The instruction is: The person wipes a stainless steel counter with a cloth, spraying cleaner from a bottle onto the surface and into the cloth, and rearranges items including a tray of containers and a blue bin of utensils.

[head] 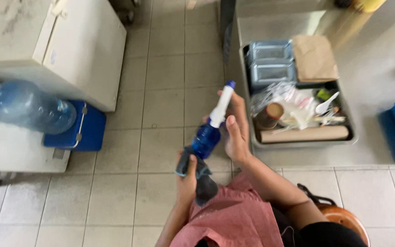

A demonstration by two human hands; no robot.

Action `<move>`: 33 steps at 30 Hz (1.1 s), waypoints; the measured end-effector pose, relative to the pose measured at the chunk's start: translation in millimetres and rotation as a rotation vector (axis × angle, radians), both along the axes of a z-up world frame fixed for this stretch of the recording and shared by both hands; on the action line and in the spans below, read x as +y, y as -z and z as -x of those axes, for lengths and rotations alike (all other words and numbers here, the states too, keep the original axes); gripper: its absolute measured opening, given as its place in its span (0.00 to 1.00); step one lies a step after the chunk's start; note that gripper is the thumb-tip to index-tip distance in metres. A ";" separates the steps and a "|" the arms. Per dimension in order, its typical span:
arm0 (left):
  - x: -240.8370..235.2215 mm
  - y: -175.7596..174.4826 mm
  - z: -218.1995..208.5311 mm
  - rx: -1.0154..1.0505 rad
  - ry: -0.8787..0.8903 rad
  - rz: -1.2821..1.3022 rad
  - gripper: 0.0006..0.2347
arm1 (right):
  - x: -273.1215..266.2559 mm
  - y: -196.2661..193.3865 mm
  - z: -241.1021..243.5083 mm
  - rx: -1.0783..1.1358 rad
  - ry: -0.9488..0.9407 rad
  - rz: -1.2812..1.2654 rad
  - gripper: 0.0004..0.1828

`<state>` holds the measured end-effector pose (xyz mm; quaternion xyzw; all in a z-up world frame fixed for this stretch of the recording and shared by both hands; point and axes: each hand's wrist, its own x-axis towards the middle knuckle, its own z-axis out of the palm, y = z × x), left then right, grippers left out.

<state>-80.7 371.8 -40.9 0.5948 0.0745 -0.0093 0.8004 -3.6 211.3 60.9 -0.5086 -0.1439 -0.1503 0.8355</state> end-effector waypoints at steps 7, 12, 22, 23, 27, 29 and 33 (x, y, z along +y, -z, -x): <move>72.8 20.2 1.4 0.058 -0.257 -0.043 0.16 | 114.1 22.8 -6.5 -0.124 0.016 0.377 0.53; 98.9 21.7 -22.7 0.146 -0.252 -0.131 0.16 | 156.2 43.5 -53.4 -0.102 0.263 0.632 0.45; 155.1 39.6 -173.7 0.288 -0.223 -0.236 0.16 | 198.0 78.7 -212.5 0.207 -0.111 0.246 0.29; 156.1 41.8 -197.5 0.327 -0.180 -0.279 0.16 | 190.6 79.1 -236.5 0.192 -0.098 0.256 0.25; 142.6 54.2 -304.5 0.308 -0.010 -0.401 0.18 | 149.8 88.1 -333.3 0.458 -0.086 0.078 0.19; 129.2 53.8 -351.7 0.310 0.061 -0.382 0.19 | 115.6 98.0 -367.6 0.416 0.045 0.076 0.19; 97.1 45.0 -430.9 0.355 0.240 -0.132 0.20 | 35.7 121.0 -411.3 0.435 0.447 0.181 0.22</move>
